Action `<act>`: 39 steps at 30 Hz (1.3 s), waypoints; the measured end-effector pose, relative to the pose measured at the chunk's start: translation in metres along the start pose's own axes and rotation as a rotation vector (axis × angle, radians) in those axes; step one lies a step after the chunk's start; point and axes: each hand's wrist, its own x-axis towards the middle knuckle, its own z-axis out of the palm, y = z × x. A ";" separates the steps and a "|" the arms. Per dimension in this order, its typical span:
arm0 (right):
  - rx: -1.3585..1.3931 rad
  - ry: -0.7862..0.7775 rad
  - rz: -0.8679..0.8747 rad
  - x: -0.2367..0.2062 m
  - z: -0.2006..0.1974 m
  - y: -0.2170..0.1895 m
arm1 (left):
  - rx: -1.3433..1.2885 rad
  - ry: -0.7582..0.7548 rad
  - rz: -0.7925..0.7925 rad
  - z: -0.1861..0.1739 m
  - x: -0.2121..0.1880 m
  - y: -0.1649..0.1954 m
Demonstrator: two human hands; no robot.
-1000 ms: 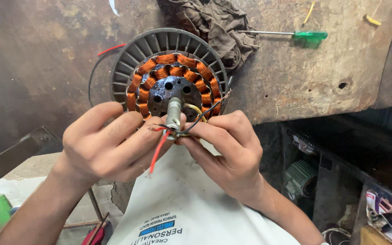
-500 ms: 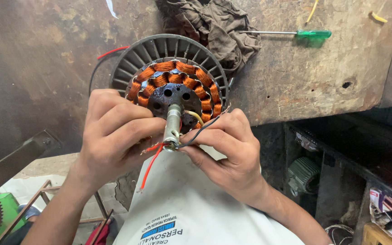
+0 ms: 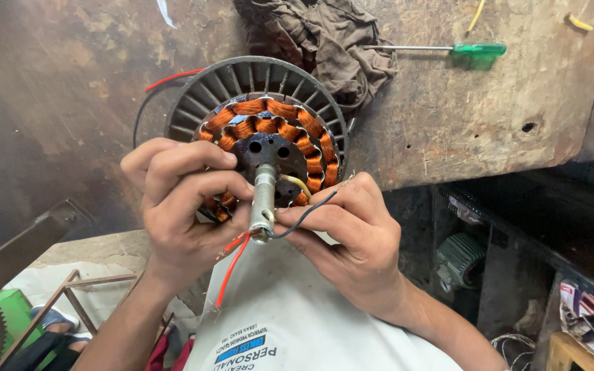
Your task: The person is repairing an electric motor stator by hand. They are twisting and connecting multiple colored wires (red, black, yellow) to the copper windings of the stator, which is mounted on a workbench.
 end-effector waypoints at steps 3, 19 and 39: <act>-0.005 -0.004 -0.008 0.000 0.000 0.001 | -0.001 0.008 0.001 0.002 0.000 -0.001; 0.009 -0.014 -0.019 -0.002 0.001 0.006 | -0.026 0.050 0.004 0.009 -0.003 -0.002; -0.118 -0.024 -0.002 0.005 -0.019 -0.011 | 0.119 0.212 -0.265 0.011 -0.032 0.061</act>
